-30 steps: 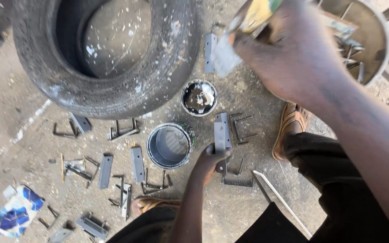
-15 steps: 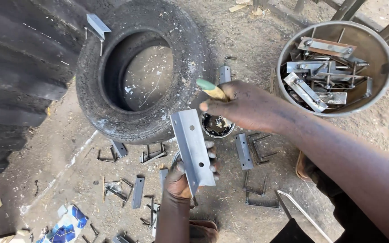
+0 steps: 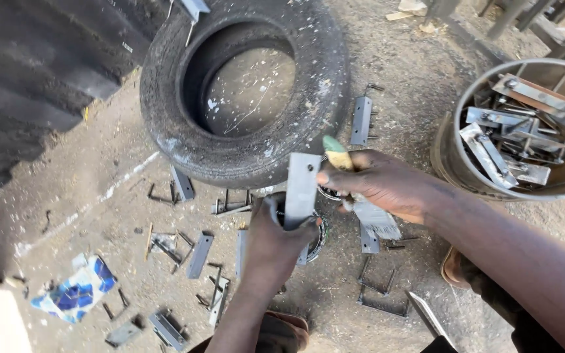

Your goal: Painting small metal brackets with black paint using a handheld brush.

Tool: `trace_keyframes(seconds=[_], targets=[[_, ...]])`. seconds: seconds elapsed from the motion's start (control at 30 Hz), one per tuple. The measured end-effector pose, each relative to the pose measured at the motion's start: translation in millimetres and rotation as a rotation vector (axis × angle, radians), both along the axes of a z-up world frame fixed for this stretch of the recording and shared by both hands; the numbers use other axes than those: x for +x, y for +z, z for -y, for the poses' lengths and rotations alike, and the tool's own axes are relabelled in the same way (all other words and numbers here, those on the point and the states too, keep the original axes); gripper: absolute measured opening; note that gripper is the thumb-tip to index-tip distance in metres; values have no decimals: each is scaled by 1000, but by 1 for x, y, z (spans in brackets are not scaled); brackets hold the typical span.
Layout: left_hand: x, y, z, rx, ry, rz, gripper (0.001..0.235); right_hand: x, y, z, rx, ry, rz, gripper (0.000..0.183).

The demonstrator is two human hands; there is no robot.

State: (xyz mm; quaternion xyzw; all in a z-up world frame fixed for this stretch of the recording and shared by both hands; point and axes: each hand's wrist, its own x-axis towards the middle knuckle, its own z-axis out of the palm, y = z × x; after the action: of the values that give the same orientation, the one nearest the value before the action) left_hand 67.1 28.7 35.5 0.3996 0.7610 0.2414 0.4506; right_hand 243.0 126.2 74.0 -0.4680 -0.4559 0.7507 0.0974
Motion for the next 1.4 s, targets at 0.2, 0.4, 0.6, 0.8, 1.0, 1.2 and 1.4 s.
trace_keyframes(seconds=[0.2, 0.4, 0.6, 0.8, 1.0, 1.2, 1.4], targets=[[-9, 4, 5, -13, -47, -68, 71, -18, -19, 4, -12, -200, -93, 33], [-28, -4, 11, 65, 31, 430, 73, -33, -13, 9, -17, -321, -159, 27], [-40, -20, 15, 52, 297, 1346, 46, -20, -28, -10, -223, -415, -198, 33], [-26, -41, 25, -26, 226, 1751, 66, 6, -38, -5, -171, -371, -379, 23], [-7, -39, 32, -93, 31, 1720, 94, 28, -38, -9, 12, -238, -419, 9], [-7, -36, 34, -87, -137, 1722, 108, 29, -34, -4, -19, -131, -616, 17], [-15, -31, 33, 116, -51, 1706, 86, 18, -29, -11, 112, -31, -391, 24]])
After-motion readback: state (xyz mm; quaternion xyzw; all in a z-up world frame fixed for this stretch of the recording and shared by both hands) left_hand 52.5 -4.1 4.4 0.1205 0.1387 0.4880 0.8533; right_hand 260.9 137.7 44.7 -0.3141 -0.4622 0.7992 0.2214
